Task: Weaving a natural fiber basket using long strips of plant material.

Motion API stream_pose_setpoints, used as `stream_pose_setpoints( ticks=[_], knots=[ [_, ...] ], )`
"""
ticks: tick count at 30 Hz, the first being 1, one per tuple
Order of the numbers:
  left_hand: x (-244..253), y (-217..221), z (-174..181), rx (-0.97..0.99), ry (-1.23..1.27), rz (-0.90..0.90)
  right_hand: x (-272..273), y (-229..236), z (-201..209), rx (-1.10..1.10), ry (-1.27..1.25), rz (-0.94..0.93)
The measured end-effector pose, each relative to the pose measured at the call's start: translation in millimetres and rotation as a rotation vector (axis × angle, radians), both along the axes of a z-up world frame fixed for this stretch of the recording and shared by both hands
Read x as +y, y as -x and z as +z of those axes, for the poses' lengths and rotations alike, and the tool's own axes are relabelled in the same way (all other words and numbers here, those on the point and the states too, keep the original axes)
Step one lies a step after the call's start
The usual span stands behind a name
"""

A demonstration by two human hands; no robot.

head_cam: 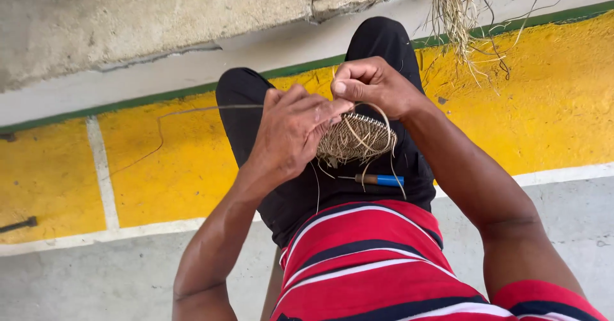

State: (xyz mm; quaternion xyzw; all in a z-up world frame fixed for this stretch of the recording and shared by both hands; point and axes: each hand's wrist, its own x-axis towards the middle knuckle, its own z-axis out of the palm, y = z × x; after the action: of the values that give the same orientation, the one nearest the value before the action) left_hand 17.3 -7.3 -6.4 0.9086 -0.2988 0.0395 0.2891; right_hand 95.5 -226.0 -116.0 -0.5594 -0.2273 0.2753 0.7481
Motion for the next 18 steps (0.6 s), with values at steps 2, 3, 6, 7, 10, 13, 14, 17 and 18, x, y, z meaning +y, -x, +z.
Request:
stream_pose_setpoints(
  ticks=[2,3,6,7,10,13,14,17,18],
  knots=[
    [0,4,-8,-0.007,0.019,0.014,5,-6,-8,-0.032,0.02,0.011],
    [1,7,-13,-0.005,0.045,0.036,8,-9,-13,-0.055,0.048,0.029],
    [0,6,-8,-0.003,0.051,0.009,33,-32,-12,-0.7,0.427,-0.295],
    [-3,8,-8,-0.005,0.047,0.002,42,-57,-25,-0.701,0.425,-0.304],
    [-11,12,-7,-0.005,0.091,-0.018,62,-118,-45,-1.006,0.531,-0.666],
    [-9,5,-9,0.014,0.073,0.016,79,-147,-30,-1.148,0.568,-0.837],
    [-8,4,-8,0.034,0.082,0.026,84,-148,-27,-1.233,0.539,-0.879],
    [-8,4,-10,0.044,0.083,0.024,93,-148,-22,-1.358,0.515,-0.915],
    [-8,2,-10,0.017,0.074,0.006,96,-149,-18,-1.411,0.518,-0.92]
  ],
)
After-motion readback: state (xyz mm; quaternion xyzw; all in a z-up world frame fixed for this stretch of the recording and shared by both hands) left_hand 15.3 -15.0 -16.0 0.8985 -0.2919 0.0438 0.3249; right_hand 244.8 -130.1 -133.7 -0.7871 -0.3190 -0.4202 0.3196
